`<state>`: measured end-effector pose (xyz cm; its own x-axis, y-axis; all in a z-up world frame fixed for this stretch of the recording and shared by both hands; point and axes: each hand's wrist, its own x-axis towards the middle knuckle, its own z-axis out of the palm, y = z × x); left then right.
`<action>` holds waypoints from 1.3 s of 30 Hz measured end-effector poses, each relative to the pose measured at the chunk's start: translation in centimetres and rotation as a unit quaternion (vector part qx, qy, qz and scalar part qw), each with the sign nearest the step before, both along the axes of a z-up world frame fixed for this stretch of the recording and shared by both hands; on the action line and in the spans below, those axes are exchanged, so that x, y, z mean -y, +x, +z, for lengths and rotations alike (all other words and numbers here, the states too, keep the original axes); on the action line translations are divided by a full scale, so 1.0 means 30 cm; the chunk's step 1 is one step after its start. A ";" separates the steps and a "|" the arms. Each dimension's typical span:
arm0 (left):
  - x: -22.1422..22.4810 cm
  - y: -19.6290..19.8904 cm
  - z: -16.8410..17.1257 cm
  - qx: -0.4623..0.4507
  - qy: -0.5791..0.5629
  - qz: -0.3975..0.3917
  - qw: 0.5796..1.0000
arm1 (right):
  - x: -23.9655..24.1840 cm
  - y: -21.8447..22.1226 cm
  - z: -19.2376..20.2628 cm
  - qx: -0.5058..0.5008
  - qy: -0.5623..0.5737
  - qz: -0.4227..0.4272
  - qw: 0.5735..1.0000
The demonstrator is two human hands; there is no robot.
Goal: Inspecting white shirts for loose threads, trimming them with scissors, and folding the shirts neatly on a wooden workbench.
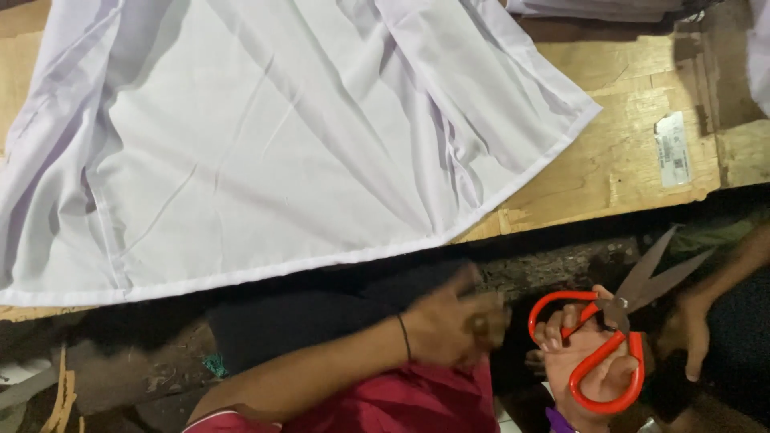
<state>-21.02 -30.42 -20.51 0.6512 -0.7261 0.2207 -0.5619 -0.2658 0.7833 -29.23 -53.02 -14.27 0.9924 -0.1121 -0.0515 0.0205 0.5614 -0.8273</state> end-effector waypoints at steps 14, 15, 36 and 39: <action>-0.084 0.022 -0.281 -0.285 -0.035 -0.060 0.956 | -0.011 -0.020 -0.044 0.033 0.064 0.083 0.994; -0.119 0.028 -0.275 -0.287 -0.032 -0.051 0.956 | -0.015 -0.019 -0.030 0.031 0.071 0.091 0.993; -0.848 -0.402 0.232 0.074 0.177 0.646 0.739 | -0.037 0.299 -0.423 0.000 0.197 0.465 0.863; -0.886 -0.354 0.399 0.219 0.108 0.616 0.749 | 0.029 0.404 -0.504 -0.186 0.315 0.618 0.695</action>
<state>-31.65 -3.84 -8.53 0.7560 0.3156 0.5734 0.0231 -0.8883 0.4586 -17.09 -53.88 -29.40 0.2144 0.9766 0.0171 -0.9504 0.2126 -0.2268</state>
